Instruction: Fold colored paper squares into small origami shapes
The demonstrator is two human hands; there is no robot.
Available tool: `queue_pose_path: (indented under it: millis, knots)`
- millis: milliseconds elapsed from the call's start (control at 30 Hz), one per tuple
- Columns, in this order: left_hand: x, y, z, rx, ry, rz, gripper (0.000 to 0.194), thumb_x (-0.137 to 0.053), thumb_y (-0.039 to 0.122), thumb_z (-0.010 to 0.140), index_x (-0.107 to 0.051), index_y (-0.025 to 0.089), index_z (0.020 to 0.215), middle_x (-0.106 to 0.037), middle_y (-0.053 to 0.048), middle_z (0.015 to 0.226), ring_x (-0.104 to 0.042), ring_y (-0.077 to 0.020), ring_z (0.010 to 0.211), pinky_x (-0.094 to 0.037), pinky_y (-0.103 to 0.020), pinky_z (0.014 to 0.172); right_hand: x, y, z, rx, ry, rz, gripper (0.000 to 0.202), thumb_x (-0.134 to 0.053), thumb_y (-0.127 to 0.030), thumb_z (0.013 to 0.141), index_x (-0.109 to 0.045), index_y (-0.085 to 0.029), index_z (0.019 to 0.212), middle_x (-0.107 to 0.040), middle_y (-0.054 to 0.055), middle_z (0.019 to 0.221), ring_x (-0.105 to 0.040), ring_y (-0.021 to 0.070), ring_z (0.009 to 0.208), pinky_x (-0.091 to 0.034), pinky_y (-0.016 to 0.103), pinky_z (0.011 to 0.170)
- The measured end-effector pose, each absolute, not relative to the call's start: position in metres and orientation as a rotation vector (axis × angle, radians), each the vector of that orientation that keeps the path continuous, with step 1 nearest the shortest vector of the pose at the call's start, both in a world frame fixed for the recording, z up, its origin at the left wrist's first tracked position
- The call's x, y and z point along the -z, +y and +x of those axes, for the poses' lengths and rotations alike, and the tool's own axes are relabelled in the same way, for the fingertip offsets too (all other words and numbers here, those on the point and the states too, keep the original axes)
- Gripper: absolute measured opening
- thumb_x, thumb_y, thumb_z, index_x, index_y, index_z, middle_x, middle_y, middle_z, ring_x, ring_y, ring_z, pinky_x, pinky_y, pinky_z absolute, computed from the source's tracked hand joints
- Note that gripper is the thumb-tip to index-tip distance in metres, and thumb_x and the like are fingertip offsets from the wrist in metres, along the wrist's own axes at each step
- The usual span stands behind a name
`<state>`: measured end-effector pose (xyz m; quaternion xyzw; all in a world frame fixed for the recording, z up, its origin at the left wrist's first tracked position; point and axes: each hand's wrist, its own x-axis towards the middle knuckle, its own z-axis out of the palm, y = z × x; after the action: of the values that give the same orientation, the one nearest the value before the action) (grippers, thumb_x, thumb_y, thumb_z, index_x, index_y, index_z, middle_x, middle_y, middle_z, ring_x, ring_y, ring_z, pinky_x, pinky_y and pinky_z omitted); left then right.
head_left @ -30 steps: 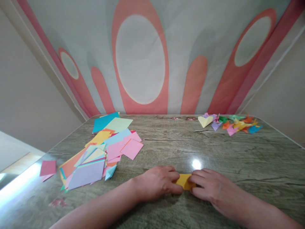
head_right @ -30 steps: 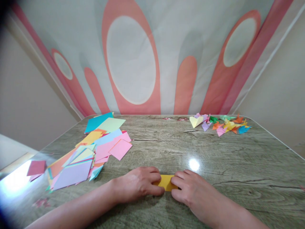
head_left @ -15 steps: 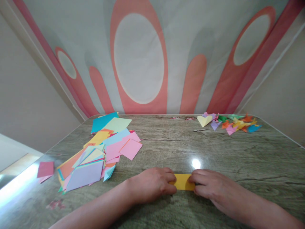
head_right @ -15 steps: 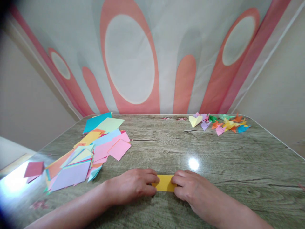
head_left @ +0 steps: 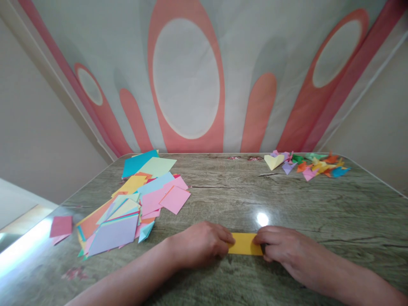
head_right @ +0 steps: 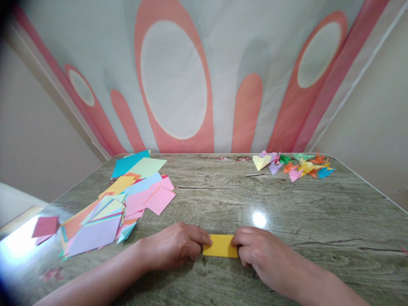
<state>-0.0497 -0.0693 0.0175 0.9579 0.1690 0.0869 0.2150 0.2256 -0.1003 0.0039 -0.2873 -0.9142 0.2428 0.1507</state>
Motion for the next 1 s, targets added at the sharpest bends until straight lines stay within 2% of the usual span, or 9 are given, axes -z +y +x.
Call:
queue_pose_path:
  millis: [100,167,267,367,567,700,800,867,1000]
  knots:
    - [-0.012,-0.069,-0.049,-0.277,0.433,2.546,0.02,-0.051,-0.001,0.074,-0.06,0.017,0.069,-0.067,-0.005,0.101,-0.062,-0.0163,0.096,-0.049,-0.023,0.083,0.002,-0.095,0.23,-0.746,-2.503,-0.84,0.036,-0.038,-0.008,0.093,-0.065,-0.02,0.072,-0.068,0.003,0.091,-0.061,0.015,0.084,-0.048,0.029,0.075]
    - [-0.011,-0.072,-0.046,-0.353,0.559,2.499,0.023,-0.047,0.0,0.078,-0.062,0.016,0.083,-0.066,-0.006,0.098,-0.061,-0.0155,0.093,-0.048,-0.024,0.083,0.007,-0.092,0.23,-0.72,-2.419,-0.934,0.033,-0.037,-0.009,0.093,-0.064,-0.021,0.08,-0.067,0.004,0.091,-0.061,0.0155,0.085,-0.048,0.03,0.075]
    - [-0.01,-0.079,-0.037,-0.42,0.82,2.496,0.03,-0.055,0.021,0.087,-0.056,0.017,0.117,-0.06,-0.01,0.112,-0.054,-0.0224,0.106,-0.043,-0.035,0.094,0.013,-0.091,0.228,-0.686,-2.348,-1.074,0.029,-0.037,-0.006,0.091,-0.061,-0.021,0.095,-0.065,0.004,0.096,-0.06,0.0172,0.089,-0.048,0.032,0.079]
    - [-0.01,-0.082,-0.032,-0.375,0.936,2.477,0.05,-0.065,0.038,0.082,-0.05,0.02,0.126,-0.058,-0.01,0.116,-0.051,-0.027,0.109,-0.039,-0.042,0.097,0.018,-0.093,0.223,-0.663,-2.328,-1.11,0.028,-0.039,-0.007,0.091,-0.059,-0.022,0.103,-0.064,0.005,0.099,-0.058,0.0187,0.092,-0.047,0.034,0.08]
    - [-0.007,-0.084,-0.029,-0.393,0.965,2.331,0.059,-0.067,0.02,0.079,-0.044,0.025,0.134,-0.058,-0.007,0.115,-0.051,-0.0233,0.107,-0.039,-0.037,0.096,0.016,-0.097,0.216,-0.706,-2.304,-1.147,0.019,-0.044,-0.021,0.095,-0.057,-0.023,0.109,-0.064,0.006,0.1,-0.058,0.0209,0.094,-0.047,0.037,0.082]
    - [-0.003,-0.085,-0.025,-0.509,1.014,2.127,0.05,-0.06,0.01,0.079,-0.053,0.026,0.126,-0.06,-0.001,0.095,-0.056,-0.0167,0.088,-0.042,-0.029,0.084,0.006,-0.103,0.212,-0.905,-2.207,-1.183,0.031,-0.05,-0.035,0.094,-0.053,-0.026,0.123,-0.064,0.005,0.106,-0.059,0.021,0.098,-0.047,0.036,0.086]
    - [0.0,-0.083,-0.019,-0.634,1.145,1.831,0.03,-0.065,0.018,0.077,-0.063,0.02,0.106,-0.06,-0.001,0.085,-0.055,-0.0149,0.078,-0.043,-0.025,0.072,0.002,-0.104,0.21,-1.111,-2.066,-1.18,0.033,-0.05,-0.041,0.093,-0.054,-0.026,0.123,-0.065,0.004,0.106,-0.06,0.0196,0.094,-0.049,0.031,0.081]
    - [0.001,-0.083,-0.015,-0.683,1.132,1.588,0.019,-0.067,0.025,0.076,-0.062,0.015,0.092,-0.059,-0.001,0.08,-0.054,-0.0128,0.069,-0.042,-0.023,0.064,0.002,-0.103,0.207,-1.194,-1.982,-1.217,0.035,-0.054,-0.044,0.09,-0.056,-0.025,0.119,-0.067,0.003,0.099,-0.061,0.0182,0.086,-0.049,0.028,0.074]
    - [-0.001,-0.086,-0.009,-0.701,1.047,1.397,0.02,-0.07,0.027,0.072,-0.056,0.014,0.079,-0.056,0.002,0.071,-0.048,-0.0089,0.061,-0.038,-0.019,0.057,0.002,-0.1,0.202,-1.152,-1.96,-1.324,0.025,-0.059,-0.046,0.086,-0.065,-0.023,0.093,-0.065,0.0,0.08,-0.059,0.0166,0.073,-0.046,0.027,0.065]
